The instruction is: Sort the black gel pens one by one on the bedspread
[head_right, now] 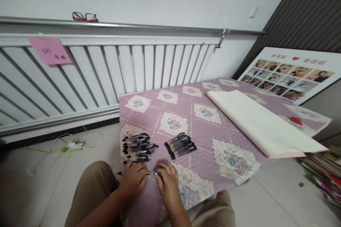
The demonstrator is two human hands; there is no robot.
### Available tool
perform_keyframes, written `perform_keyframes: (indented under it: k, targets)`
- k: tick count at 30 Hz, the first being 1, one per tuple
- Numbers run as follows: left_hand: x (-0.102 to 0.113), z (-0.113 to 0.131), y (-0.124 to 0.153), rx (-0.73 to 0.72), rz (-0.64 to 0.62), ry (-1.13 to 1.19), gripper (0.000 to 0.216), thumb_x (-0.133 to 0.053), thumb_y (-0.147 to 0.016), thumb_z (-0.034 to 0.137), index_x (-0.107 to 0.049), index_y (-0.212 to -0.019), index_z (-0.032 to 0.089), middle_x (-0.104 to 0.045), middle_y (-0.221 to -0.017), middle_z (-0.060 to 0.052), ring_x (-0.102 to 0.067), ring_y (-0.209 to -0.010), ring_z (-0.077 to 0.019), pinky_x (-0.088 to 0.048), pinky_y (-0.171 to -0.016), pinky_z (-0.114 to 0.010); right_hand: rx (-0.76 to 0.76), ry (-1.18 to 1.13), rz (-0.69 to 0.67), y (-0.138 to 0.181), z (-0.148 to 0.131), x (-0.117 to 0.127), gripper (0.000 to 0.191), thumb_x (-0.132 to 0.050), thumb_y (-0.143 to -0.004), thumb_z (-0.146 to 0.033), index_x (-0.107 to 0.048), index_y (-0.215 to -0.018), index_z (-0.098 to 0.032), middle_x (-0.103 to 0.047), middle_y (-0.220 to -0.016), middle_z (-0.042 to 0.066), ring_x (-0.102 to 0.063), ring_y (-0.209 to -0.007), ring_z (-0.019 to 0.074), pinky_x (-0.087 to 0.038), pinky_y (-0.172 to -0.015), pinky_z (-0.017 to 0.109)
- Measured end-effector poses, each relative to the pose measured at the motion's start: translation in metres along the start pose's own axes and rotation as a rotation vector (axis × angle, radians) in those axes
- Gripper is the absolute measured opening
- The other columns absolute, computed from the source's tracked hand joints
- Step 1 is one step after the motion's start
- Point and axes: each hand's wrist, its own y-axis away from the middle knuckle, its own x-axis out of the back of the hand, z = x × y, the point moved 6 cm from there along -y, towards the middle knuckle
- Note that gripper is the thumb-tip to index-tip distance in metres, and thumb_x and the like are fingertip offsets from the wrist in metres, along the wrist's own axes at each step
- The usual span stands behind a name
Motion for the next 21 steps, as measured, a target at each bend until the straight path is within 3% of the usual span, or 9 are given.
perform_keyframes:
  k: [5,10,14,21]
  targets:
    - [0.002,-0.001,-0.002,0.061,-0.061,0.002,0.01,-0.052,-0.088,0.026,-0.062,-0.088,0.025,-0.061,-0.092,0.0,-0.051,-0.089,-0.0185,-0.029,-0.083,-0.036,-0.135,-0.01,0.224,0.005,0.015,0.013,0.015,-0.051,-0.088,-0.03,-0.063,-0.092,-0.021,-0.065,-0.107,0.01,-0.056,-0.106,0.0252,-0.041,-0.094,0.045]
    - [0.003,0.001,-0.004,0.082,-0.087,-0.054,0.012,-0.051,-0.089,0.026,-0.063,-0.093,0.026,-0.061,-0.095,-0.001,-0.051,-0.092,-0.0195,-0.03,-0.086,-0.037,-0.116,0.068,0.154,0.001,0.011,0.009,0.018,-0.054,-0.085,-0.032,-0.067,-0.095,-0.023,-0.068,-0.104,0.008,-0.057,-0.104,0.0264,-0.041,-0.093,0.046]
    - [0.003,0.002,-0.004,0.089,-0.106,-0.065,0.012,-0.052,-0.09,0.027,-0.063,-0.095,0.026,-0.061,-0.095,-0.001,-0.051,-0.093,-0.0198,-0.03,-0.085,-0.037,-0.143,0.029,0.171,0.001,0.012,0.01,0.026,-0.052,-0.086,-0.031,-0.062,-0.108,-0.022,-0.065,-0.112,0.009,-0.057,-0.107,0.025,-0.043,-0.094,0.044]
    - [0.003,0.002,-0.003,0.085,-0.06,-0.05,0.011,-0.053,-0.089,0.03,-0.061,-0.096,0.026,-0.061,-0.097,0.0,-0.051,-0.095,-0.02,-0.03,-0.088,-0.037,-0.145,0.067,0.186,0.003,0.012,0.011,0.035,-0.059,-0.083,-0.034,-0.058,-0.115,-0.02,-0.064,-0.113,0.011,-0.056,-0.105,0.0263,-0.044,-0.092,0.044]
